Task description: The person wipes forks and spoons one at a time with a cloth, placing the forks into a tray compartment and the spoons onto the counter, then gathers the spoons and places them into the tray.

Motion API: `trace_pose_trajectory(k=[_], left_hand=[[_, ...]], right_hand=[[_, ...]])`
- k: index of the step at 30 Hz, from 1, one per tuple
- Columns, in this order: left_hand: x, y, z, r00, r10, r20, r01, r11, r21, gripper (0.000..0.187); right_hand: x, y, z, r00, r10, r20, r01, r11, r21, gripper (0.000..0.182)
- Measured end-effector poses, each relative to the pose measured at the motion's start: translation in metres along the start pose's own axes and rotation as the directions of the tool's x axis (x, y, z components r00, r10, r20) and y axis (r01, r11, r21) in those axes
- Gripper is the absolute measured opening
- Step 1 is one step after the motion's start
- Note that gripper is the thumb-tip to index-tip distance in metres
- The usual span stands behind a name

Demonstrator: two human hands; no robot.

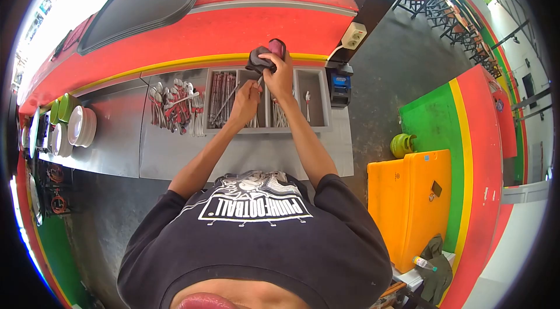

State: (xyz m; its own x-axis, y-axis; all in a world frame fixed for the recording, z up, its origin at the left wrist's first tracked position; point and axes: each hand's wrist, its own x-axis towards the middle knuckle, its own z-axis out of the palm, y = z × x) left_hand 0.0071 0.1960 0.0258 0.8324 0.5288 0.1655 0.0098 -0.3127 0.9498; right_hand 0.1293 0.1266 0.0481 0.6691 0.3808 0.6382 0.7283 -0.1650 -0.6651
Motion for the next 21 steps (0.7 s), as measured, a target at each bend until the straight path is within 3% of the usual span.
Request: trace_pose_trajectory(k=[3, 7, 8, 10, 12, 13, 14, 17, 21], left_hand=[[0.000, 0.015, -0.003, 1.000, 0.006, -0.014, -0.006, 1.000, -0.021, 0.022], [0.006, 0.017, -0.011, 0.996, -0.084, -0.011, 0.083, 0.994, -0.067, 0.023], [0.009, 0.014, -0.014, 0.998, -0.064, -0.025, 0.062, 0.995, -0.072, 0.023], [0.014, -0.002, -0.016, 0.998, -0.028, -0.051, 0.024, 0.997, -0.078, 0.023], [0.021, -0.025, -0.009, 0.965, 0.204, -0.163, -0.202, 0.979, 0.030, 0.021], [0.019, -0.021, -0.012, 0.926, 0.318, -0.205, -0.305, 0.948, 0.093, 0.022], [0.014, -0.018, -0.019, 0.986, 0.166, -0.019, -0.166, 0.986, 0.019, 0.030], [0.005, -0.009, -0.025, 1.000, -0.020, -0.012, 0.018, 0.993, -0.120, 0.024], [-0.014, 0.010, -0.039, 0.993, 0.084, -0.078, -0.080, 0.995, 0.052, 0.023]], right_hand=[[0.016, -0.012, -0.002, 0.998, -0.034, -0.050, 0.031, 0.997, -0.072, 0.039], [0.027, -0.052, -0.017, 0.986, 0.099, -0.136, -0.064, 0.970, 0.236, 0.036], [0.027, -0.047, -0.015, 0.983, 0.008, -0.183, 0.024, 0.985, 0.173, 0.034], [0.019, -0.059, -0.015, 0.991, -0.007, -0.135, 0.035, 0.978, 0.205, 0.033], [-0.002, -0.076, -0.013, 0.998, 0.056, -0.030, -0.043, 0.945, 0.325, 0.033], [-0.011, -0.082, -0.016, 0.995, -0.060, 0.078, 0.040, 0.970, 0.240, 0.032], [-0.021, -0.072, -0.008, 0.993, -0.032, 0.118, -0.001, 0.965, 0.263, 0.032], [-0.033, -0.067, -0.001, 0.991, -0.013, 0.134, -0.013, 0.981, 0.195, 0.032], [-0.031, -0.058, 0.007, 0.995, -0.010, 0.100, -0.009, 0.982, 0.190, 0.031]])
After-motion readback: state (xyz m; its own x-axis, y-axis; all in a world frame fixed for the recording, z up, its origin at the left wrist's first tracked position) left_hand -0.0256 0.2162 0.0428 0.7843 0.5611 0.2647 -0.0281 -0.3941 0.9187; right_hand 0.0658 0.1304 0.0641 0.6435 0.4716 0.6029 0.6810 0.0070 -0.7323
